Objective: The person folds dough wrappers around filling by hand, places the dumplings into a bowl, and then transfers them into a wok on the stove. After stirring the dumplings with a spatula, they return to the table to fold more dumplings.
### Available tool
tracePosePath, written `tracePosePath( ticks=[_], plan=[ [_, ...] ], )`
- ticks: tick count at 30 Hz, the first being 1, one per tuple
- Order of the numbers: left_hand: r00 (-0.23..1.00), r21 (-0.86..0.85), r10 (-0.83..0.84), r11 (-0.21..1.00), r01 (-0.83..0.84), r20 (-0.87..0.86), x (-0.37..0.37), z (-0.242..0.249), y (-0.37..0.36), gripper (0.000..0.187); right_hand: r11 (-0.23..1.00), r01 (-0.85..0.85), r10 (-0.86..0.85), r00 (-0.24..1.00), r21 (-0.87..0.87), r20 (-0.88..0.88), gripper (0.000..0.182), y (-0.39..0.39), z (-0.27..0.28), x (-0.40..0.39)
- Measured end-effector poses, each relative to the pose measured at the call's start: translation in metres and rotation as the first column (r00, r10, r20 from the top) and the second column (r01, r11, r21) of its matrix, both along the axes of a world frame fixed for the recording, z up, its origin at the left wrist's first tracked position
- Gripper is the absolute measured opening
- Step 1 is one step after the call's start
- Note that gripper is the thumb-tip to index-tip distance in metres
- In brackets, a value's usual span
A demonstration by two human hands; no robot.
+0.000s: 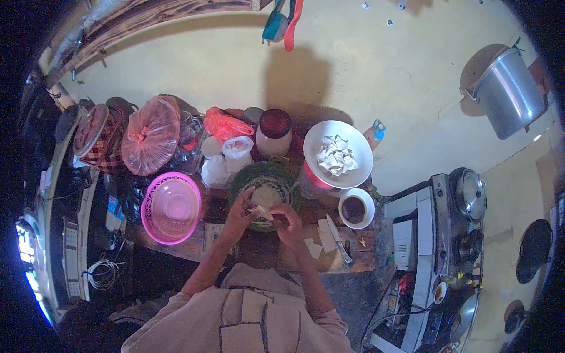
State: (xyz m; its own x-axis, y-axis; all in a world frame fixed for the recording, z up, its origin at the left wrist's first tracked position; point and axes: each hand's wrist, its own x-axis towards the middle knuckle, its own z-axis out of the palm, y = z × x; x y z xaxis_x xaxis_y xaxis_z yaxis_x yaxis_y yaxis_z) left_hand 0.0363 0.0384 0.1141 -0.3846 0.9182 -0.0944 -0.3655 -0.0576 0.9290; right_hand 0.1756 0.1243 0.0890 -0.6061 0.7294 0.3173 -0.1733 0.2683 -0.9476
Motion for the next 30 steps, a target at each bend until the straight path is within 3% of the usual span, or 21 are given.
tracePosePath(
  ticks=[3,6,9,12,15,18,24,27,30],
  plan=[
    [0.997,0.013,-0.053,0.999,0.053,0.047,-0.002,0.007,0.001,0.067,0.964,0.022,-0.054,0.992,0.266,0.114,0.026,0.006,0.002,0.005],
    [0.993,-0.007,-0.093,0.996,0.093,-0.076,-0.005,0.011,0.003,0.067,0.960,0.005,-0.050,0.987,0.278,0.153,0.019,0.007,0.016,0.007],
    [0.968,-0.042,-0.203,0.979,0.199,-0.145,-0.009,0.022,0.003,0.067,0.999,0.041,-0.032,0.970,-0.034,0.241,0.022,0.002,0.030,0.005],
    [0.939,-0.050,-0.241,0.970,0.236,-0.246,-0.012,0.024,0.005,0.066,0.974,0.033,0.003,0.988,-0.226,0.156,0.018,0.003,0.029,0.001],
    [0.981,0.083,-0.051,0.994,0.068,-0.188,-0.005,0.018,0.008,0.061,0.960,0.056,-0.014,0.988,-0.275,0.152,0.017,0.000,0.022,0.002],
    [0.990,0.086,0.139,0.986,-0.142,0.036,0.010,0.006,0.009,0.049,0.956,0.097,-0.080,0.994,-0.277,0.072,0.016,-0.003,0.012,0.000],
    [0.888,0.021,0.283,0.950,-0.312,0.363,0.032,-0.005,0.007,0.026,0.973,0.205,-0.204,0.979,-0.102,0.020,0.011,-0.013,0.014,-0.008],
    [0.844,0.011,0.323,0.932,-0.362,0.428,0.039,-0.005,0.006,0.020,0.952,0.280,-0.269,0.958,-0.125,0.097,0.014,-0.021,0.019,-0.009],
    [0.918,0.040,0.330,0.937,-0.346,0.219,0.040,-0.010,0.006,0.016,0.962,0.265,-0.262,0.963,-0.064,0.058,0.017,-0.019,0.005,-0.009]
  ],
)
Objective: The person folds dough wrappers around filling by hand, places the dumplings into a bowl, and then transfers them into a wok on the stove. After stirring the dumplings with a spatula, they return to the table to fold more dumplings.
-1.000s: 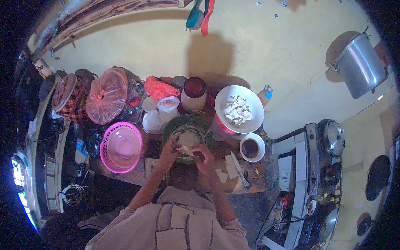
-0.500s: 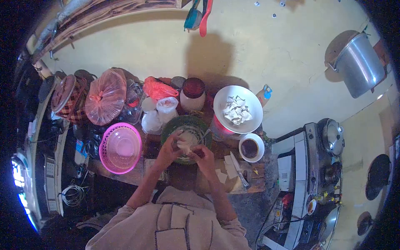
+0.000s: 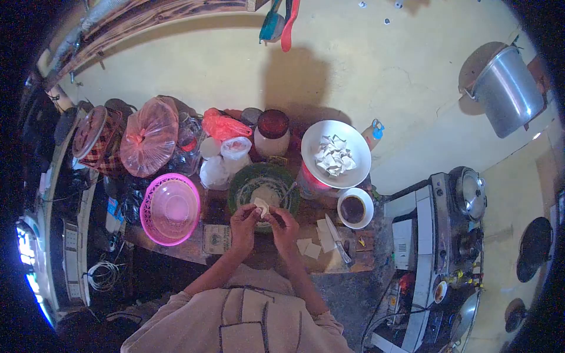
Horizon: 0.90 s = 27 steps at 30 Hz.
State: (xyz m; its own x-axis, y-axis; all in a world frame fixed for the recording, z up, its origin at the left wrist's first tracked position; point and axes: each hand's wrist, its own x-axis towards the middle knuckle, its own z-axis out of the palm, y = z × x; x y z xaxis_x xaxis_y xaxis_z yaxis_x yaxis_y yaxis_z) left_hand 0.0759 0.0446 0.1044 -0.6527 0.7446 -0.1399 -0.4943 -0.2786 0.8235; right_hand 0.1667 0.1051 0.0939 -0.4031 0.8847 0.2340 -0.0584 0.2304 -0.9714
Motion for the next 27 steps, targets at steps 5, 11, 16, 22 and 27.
tracePosePath(
  ticks=[5,11,16,22,27],
  plan=[
    [0.889,-0.026,-0.023,1.000,0.012,-0.456,-0.008,0.004,-0.002,0.014,0.999,-0.019,0.020,0.999,-0.029,0.037,0.017,-0.001,0.016,0.005],
    [0.837,0.030,-0.071,0.994,0.104,-0.543,-0.015,0.001,0.001,0.019,0.997,-0.034,0.038,0.997,-0.068,0.064,0.020,0.004,0.025,0.010],
    [0.807,-0.080,-0.117,0.993,0.087,-0.579,-0.016,0.002,0.000,0.020,0.997,-0.052,0.055,0.997,-0.054,0.057,0.024,0.007,0.021,0.012],
    [0.778,-0.196,-0.215,0.973,0.120,-0.590,-0.016,0.014,-0.003,0.022,0.920,-0.246,0.162,0.947,0.304,0.276,0.025,0.017,0.058,0.021],
    [0.950,0.010,-0.122,0.991,0.130,-0.286,-0.009,0.022,-0.004,0.016,0.984,-0.178,0.178,0.984,-0.023,0.026,0.024,0.021,0.065,0.031]
  ],
)
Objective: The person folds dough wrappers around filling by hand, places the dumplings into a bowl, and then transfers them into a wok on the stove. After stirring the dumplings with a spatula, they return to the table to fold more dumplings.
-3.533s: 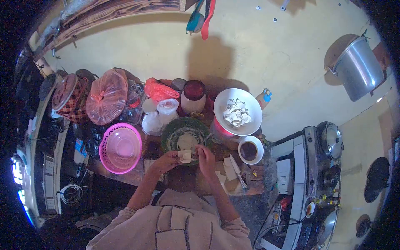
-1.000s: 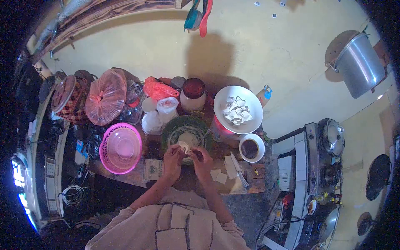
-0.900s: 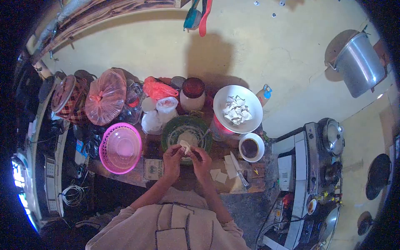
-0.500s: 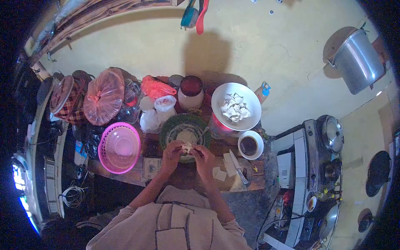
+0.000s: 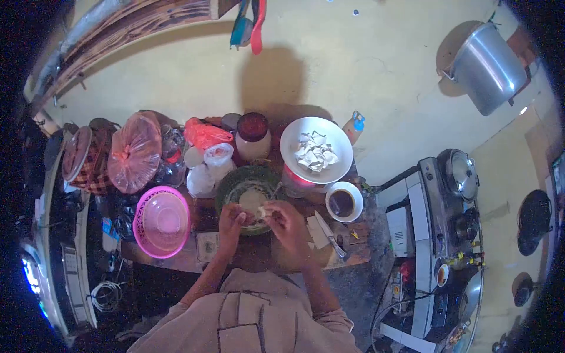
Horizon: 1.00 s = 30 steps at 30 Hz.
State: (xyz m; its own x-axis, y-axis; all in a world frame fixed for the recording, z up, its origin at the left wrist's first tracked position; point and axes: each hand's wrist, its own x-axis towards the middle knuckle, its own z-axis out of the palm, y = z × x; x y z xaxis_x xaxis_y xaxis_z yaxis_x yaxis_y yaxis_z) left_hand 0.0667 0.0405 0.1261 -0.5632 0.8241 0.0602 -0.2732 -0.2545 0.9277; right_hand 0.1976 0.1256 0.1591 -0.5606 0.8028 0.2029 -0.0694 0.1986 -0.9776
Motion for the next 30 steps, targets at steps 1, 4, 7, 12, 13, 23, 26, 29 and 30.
tracePosePath(
  ticks=[1,4,7,12,13,23,26,29,30],
  plan=[
    [1.000,-0.025,0.006,1.000,-0.006,-0.018,-0.002,-0.004,-0.002,0.014,0.995,0.061,-0.062,0.998,0.080,0.010,0.022,0.008,0.006,0.004],
    [0.998,-0.128,0.034,0.991,-0.041,-0.055,-0.013,-0.028,-0.016,0.015,0.935,0.224,-0.263,0.958,0.275,0.114,0.018,0.050,0.056,0.029],
    [0.996,-0.216,0.062,0.974,-0.074,-0.060,-0.016,-0.043,-0.027,0.017,0.835,0.213,-0.424,0.837,0.507,0.347,0.023,0.108,0.073,0.045],
    [0.997,-0.213,0.046,0.975,-0.059,-0.065,-0.015,-0.057,-0.035,0.017,0.769,-0.096,-0.377,0.730,0.632,0.570,0.018,0.163,0.064,0.034],
    [0.998,-0.225,0.042,0.973,-0.052,-0.046,-0.015,-0.059,-0.038,0.016,0.748,-0.148,-0.388,0.693,0.647,0.607,0.017,0.166,0.062,0.032],
    [0.995,-0.360,0.096,0.929,-0.082,0.021,-0.030,-0.095,-0.091,0.014,0.804,0.485,-0.591,0.587,0.344,0.554,0.037,0.149,0.045,0.069],
    [0.994,-0.356,0.108,0.928,-0.109,-0.025,-0.030,-0.093,-0.097,0.013,0.883,0.429,-0.329,0.855,-0.190,0.401,0.036,0.147,0.036,0.062],
    [0.993,-0.328,0.097,0.938,-0.115,-0.070,-0.028,-0.094,-0.100,0.013,0.853,0.425,-0.366,0.901,-0.302,0.234,0.032,0.154,0.019,0.061],
    [0.992,-0.322,0.086,0.940,-0.110,-0.089,-0.029,-0.093,-0.098,0.013,0.854,0.405,-0.353,0.912,-0.326,0.207,0.032,0.157,0.019,0.065]
  ],
)
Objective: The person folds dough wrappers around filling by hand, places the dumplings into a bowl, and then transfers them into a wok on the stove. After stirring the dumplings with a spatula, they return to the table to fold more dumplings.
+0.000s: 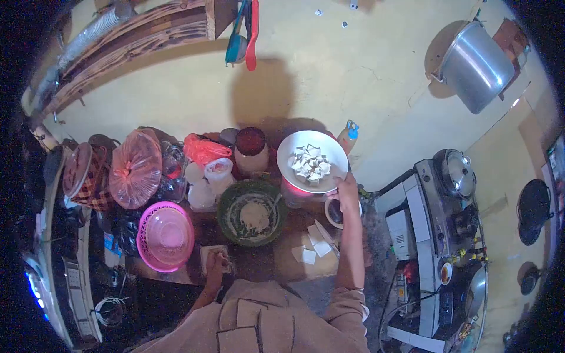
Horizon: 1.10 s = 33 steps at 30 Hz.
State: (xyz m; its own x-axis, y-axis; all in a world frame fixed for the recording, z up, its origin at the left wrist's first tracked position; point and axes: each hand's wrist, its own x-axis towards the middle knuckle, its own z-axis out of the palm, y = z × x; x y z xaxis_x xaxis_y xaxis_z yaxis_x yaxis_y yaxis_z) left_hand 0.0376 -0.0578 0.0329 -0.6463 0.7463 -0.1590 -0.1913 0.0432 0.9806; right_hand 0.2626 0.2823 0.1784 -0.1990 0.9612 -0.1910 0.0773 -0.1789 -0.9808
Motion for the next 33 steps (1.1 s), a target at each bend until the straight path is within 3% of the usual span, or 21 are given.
tracePosePath(
  ticks=[3,10,14,15,18,21,24,26,29,30,31,33],
  plan=[
    [0.998,-0.044,-0.049,0.998,0.051,0.033,0.006,0.019,0.009,0.014,1.000,-0.005,0.003,0.994,-0.017,-0.112,0.034,-0.010,0.007,0.001],
    [0.937,0.072,-0.284,0.950,0.304,-0.202,0.028,0.037,0.047,0.016,0.995,0.095,-0.086,0.973,0.030,-0.213,0.032,-0.069,0.033,0.039],
    [0.844,0.114,-0.471,0.852,0.510,-0.255,0.065,0.055,0.073,0.017,0.954,0.278,-0.255,0.950,0.114,-0.179,0.027,-0.130,0.017,0.098],
    [0.816,0.127,-0.522,0.817,0.562,-0.248,0.077,0.054,0.078,0.017,0.955,0.285,-0.280,0.957,0.083,-0.071,0.026,-0.150,0.023,0.115],
    [0.699,-0.021,-0.644,0.740,0.673,-0.312,0.120,0.041,0.085,0.018,0.910,0.414,-0.412,0.905,0.002,-0.104,0.025,-0.211,0.010,0.166],
    [0.615,0.014,-0.782,0.617,0.787,-0.101,0.176,0.012,0.093,0.021,0.863,0.497,-0.502,0.864,-0.093,-0.034,0.025,-0.266,-0.040,0.228],
    [0.324,-0.142,-0.934,0.345,0.928,-0.150,0.228,-0.009,0.094,0.026,0.804,0.582,-0.592,0.803,-0.120,-0.070,0.024,-0.331,-0.111,0.278],
    [0.187,-0.194,-0.978,0.166,0.967,0.094,0.274,-0.024,0.092,0.030,0.755,0.638,-0.653,0.753,-0.153,-0.080,0.024,-0.372,-0.149,0.317],
    [0.027,-0.234,-0.938,-0.058,0.971,0.346,0.354,-0.030,0.085,0.036,0.669,0.712,-0.738,0.672,-0.212,-0.070,0.023,-0.422,-0.160,0.360],
    [-0.022,-0.247,-0.929,-0.121,0.961,0.370,0.360,-0.062,0.084,0.038,0.641,0.745,-0.766,0.637,-0.186,-0.088,0.022,-0.432,-0.201,0.355],
    [-0.173,-0.159,-0.885,-0.263,0.951,0.432,0.376,-0.076,0.088,0.048,0.605,0.770,-0.793,0.605,-0.205,-0.069,0.022,-0.441,-0.199,0.365],
    [-0.206,-0.071,-0.802,-0.294,0.953,0.561,0.417,-0.090,0.090,0.054,0.514,0.826,-0.854,0.517,-0.232,-0.051,0.020,-0.451,-0.187,0.386]
  ],
)
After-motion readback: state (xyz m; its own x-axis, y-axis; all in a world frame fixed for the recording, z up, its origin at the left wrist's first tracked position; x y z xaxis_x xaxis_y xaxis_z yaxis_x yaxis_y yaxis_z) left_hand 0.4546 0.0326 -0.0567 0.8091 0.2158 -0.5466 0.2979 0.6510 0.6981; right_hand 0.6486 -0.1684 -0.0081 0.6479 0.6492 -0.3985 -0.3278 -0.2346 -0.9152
